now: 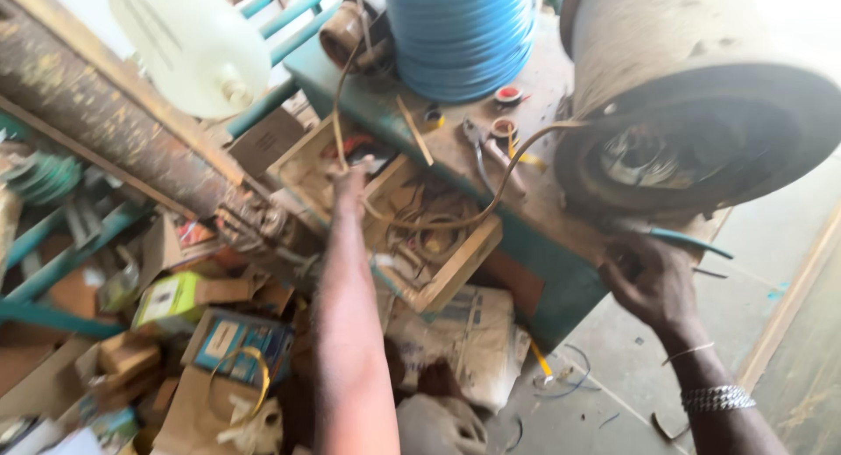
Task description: The person works on a cylindrical electrical motor stator, securing internal windings with blue zip ties and using pliers to cut and strip the ends of a multi-colored power cable. The person then twists the exposed inner wires together.
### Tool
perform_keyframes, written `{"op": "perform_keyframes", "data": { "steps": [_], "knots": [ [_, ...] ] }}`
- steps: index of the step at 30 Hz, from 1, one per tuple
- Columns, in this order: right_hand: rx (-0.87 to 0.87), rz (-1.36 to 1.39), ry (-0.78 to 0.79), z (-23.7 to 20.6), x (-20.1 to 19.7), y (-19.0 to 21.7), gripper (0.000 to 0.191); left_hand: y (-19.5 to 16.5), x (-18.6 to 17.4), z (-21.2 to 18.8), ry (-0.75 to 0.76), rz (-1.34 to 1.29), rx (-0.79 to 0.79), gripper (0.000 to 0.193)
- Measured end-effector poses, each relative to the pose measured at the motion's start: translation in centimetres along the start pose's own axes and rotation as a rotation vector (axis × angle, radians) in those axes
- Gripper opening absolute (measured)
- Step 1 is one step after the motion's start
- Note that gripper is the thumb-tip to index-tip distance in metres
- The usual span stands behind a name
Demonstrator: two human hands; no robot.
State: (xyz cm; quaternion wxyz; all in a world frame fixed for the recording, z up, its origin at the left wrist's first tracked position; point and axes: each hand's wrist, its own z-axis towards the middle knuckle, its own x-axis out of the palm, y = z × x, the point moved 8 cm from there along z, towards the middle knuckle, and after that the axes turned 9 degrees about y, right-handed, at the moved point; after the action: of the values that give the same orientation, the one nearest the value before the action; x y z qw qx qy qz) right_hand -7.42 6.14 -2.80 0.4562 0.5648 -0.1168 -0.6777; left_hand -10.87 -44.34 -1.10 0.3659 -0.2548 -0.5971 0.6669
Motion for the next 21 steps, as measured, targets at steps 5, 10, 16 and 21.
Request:
{"op": "perform_keyframes", "data": {
  "steps": [5,10,16,21],
  "knots": [
    [-0.021,-0.077,0.038,0.2,0.3,-0.1,0.04,-1.0,-1.0,2.2,-0.103,-0.468,-0.283,0.045],
    [0.01,-0.064,0.056,0.2,0.5,-0.5,0.048,-10.6,0.7,2.2,0.297,-0.395,-0.236,0.032],
    [-0.021,-0.036,0.039,0.4,0.3,0.3,0.045,-22.9,-1.6,-7.9,0.224,-0.275,0.092,0.027],
    [0.006,-0.034,0.038,0.2,0.2,0.3,0.042,-29.9,-1.8,-22.7,0.477,-0.205,0.333,0.012]
  ]
}}
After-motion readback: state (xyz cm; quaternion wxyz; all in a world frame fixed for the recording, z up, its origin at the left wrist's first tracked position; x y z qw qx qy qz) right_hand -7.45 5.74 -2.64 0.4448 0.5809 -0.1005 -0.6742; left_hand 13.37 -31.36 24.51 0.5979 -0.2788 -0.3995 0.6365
